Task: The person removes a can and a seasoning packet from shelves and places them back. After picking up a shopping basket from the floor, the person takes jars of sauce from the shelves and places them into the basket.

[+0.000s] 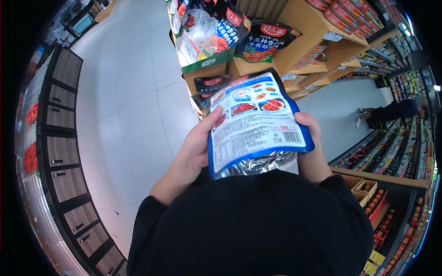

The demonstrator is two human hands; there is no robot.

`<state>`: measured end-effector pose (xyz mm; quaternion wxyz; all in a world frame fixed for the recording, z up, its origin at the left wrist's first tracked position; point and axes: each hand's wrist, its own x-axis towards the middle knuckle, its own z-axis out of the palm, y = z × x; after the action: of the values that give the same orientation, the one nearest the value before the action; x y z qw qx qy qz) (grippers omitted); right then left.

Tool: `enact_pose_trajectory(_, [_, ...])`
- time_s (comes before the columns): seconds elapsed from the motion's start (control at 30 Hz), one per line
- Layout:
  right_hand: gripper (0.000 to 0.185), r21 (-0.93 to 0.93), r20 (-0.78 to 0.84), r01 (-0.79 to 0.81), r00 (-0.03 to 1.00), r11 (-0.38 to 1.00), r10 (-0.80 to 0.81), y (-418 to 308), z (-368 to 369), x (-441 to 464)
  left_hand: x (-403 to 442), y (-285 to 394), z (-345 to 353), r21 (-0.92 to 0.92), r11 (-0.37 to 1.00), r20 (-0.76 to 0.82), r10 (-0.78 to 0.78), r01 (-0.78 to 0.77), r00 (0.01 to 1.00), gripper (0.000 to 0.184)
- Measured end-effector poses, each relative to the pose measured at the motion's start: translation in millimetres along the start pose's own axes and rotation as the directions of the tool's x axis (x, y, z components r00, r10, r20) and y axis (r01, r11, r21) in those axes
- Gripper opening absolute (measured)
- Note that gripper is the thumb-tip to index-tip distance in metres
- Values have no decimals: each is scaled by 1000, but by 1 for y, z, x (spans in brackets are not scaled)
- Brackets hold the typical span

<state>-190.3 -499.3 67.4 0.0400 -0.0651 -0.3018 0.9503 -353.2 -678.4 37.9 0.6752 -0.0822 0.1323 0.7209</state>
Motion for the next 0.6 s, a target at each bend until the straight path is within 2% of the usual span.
enact_pose_trajectory(0.03, [58, 2, 7, -1, 1000, 1000, 1, -6, -7, 2, 5, 0, -2, 138, 988, -79, 81, -70, 994, 44])
enact_pose_trajectory(0.07, [54, -167, -48, 3, 999, 986, -11, -13, -17, 6, 10, -1, -4, 260, 940, -66, 247, -222, 967, 40])
enact_pose_trajectory(0.1, [50, -331, -98, -1, 995, 943, -34, -18, -23, 9, 13, 1, -4, 268, 936, -66, 255, -229, 965, 40])
enact_pose_trajectory(0.13, [42, -528, -147, 17, 983, 849, -112, -20, -24, 13, 15, 3, -2, 354, 871, -41, 379, -341, 924, 38])
enact_pose_trajectory(0.17, [48, -692, -207, -87, 975, 717, -82, -27, -41, 15, 19, 4, 0, 433, 785, -4, 493, -442, 870, 36])
enact_pose_trajectory(0.2, [49, -836, -198, -23, 944, 548, -263, -25, -45, 19, 26, 3, 0, 437, 740, -12, 573, -511, 819, 33])
enact_pose_trajectory(0.23, [51, -938, -154, 7, 888, 348, -434, -20, -46, 21, 33, 0, -3, 446, 737, -10, 572, -508, 820, 33])
enact_pose_trajectory(0.27, [51, -935, -156, 12, 884, 355, -440, -20, -44, 21, 42, -4, -8, 533, 579, 53, 705, -617, 707, 32])
enact_pose_trajectory(0.3, [58, -992, 1, 63, 873, 110, -487, -21, -38, 19, 49, -9, -11, 600, 395, 134, 807, -695, 575, 31])
enact_pose_trajectory(0.33, [66, -984, 161, 104, 856, -142, -491, -18, -34, 18, 53, -14, -11, 668, 282, 205, 820, -689, 534, 31])
enact_pose_trajectory(0.37, [72, -988, 148, 155, 888, -20, -436, -9, -32, 18, 58, -24, -9, 676, 278, 206, 818, -683, 537, 31])
enact_pose_trajectory(0.4, [77, -974, 148, 201, 914, 103, -378, -1, -31, 20, 64, -36, -6, 784, 119, 265, 823, -609, 503, 33])
enact_pose_trajectory(0.43, [77, -972, 154, 210, 911, 108, -383, 2, -33, 23, 69, -43, -3, 857, -49, 330, 817, -513, 474, 35])
enact_pose_trajectory(0.47, [78, -981, 171, 191, 942, 44, -290, 4, -35, 26, 73, -46, -6, 813, -354, 564, 674, -462, 477, 44])
enact_pose_trajectory(0.5, [73, -977, 183, 205, 953, 67, -243, 8, -44, 28, 77, -48, -8, 667, -624, 735, 462, -407, 496, 53])
enact_pose_trajectory(0.57, [64, -910, 174, 242, 960, 337, -218, 19, -72, 30, 80, -62, 16, 630, -726, 699, 377, -275, 607, 65])
enact_pose_trajectory(0.6, [60, -880, 160, 245, 960, 408, -230, 17, -83, 29, 85, -64, 16, 647, -704, 688, 374, -293, 622, 62])
